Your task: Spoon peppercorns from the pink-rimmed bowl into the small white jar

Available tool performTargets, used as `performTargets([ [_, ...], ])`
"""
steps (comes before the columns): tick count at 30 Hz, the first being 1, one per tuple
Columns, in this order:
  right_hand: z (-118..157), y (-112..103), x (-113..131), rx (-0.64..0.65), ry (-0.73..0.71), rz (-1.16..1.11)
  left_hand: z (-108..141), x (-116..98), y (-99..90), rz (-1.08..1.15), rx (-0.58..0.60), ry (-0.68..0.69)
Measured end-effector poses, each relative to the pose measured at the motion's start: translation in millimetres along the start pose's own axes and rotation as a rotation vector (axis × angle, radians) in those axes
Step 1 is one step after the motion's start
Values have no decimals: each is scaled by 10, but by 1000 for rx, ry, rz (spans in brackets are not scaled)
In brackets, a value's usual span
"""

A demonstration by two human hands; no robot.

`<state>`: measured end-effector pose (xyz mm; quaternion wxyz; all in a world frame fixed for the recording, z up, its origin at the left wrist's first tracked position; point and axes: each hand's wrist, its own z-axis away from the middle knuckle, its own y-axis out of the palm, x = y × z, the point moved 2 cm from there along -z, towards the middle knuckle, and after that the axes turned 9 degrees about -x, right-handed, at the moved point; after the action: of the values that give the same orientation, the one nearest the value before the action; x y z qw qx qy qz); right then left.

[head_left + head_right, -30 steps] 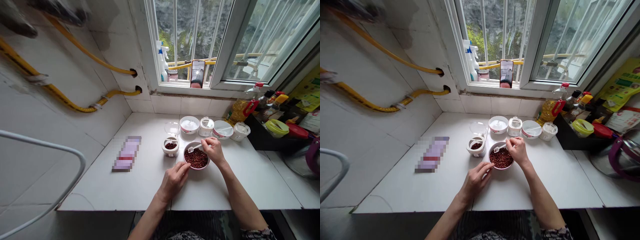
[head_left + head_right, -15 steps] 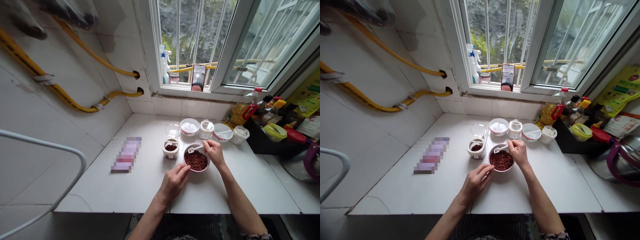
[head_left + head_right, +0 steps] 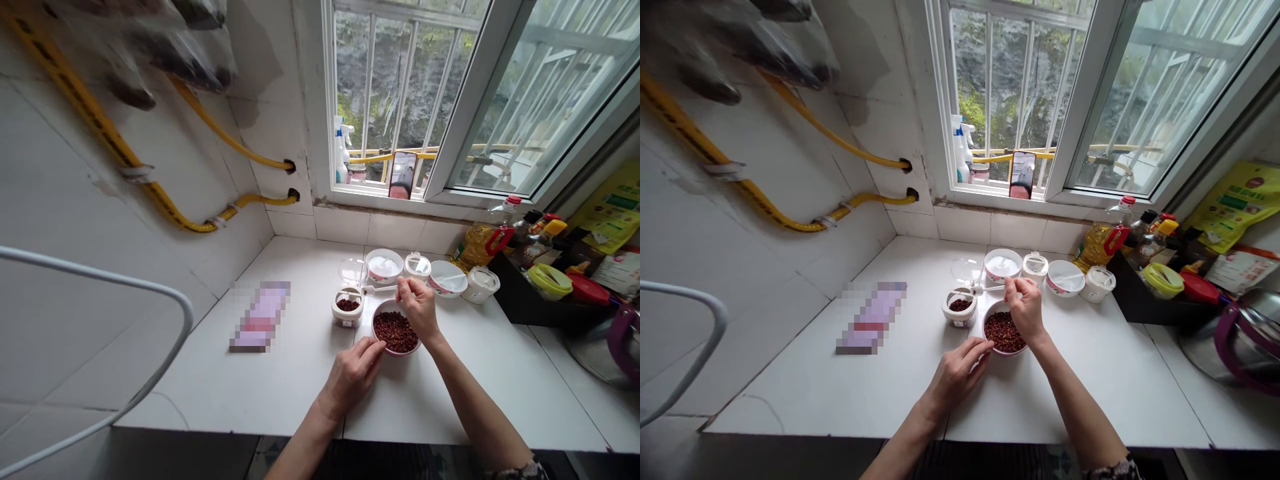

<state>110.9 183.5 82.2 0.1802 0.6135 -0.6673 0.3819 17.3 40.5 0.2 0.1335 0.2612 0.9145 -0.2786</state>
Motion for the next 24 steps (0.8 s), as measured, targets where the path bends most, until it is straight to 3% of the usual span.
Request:
performTargets([
  [4,49,172,217,58,-389,160,-7,-5,-2,-16,-1,4],
  [7,77,208,218,108,-486,213,-1,2,4,-22,-5,2],
  [11,8,3,35,30,-372,177,10,7,4,-30,5,-2],
  [15,3,-213,-213,94,-265,236,16,6,-7,-23,7,6],
  [20,159,-161,-385,211,-135,256,20,14,0,-14,25,-1],
  [24,186,-120,-416,178,-36,191,17,15,3,-14,10,4],
])
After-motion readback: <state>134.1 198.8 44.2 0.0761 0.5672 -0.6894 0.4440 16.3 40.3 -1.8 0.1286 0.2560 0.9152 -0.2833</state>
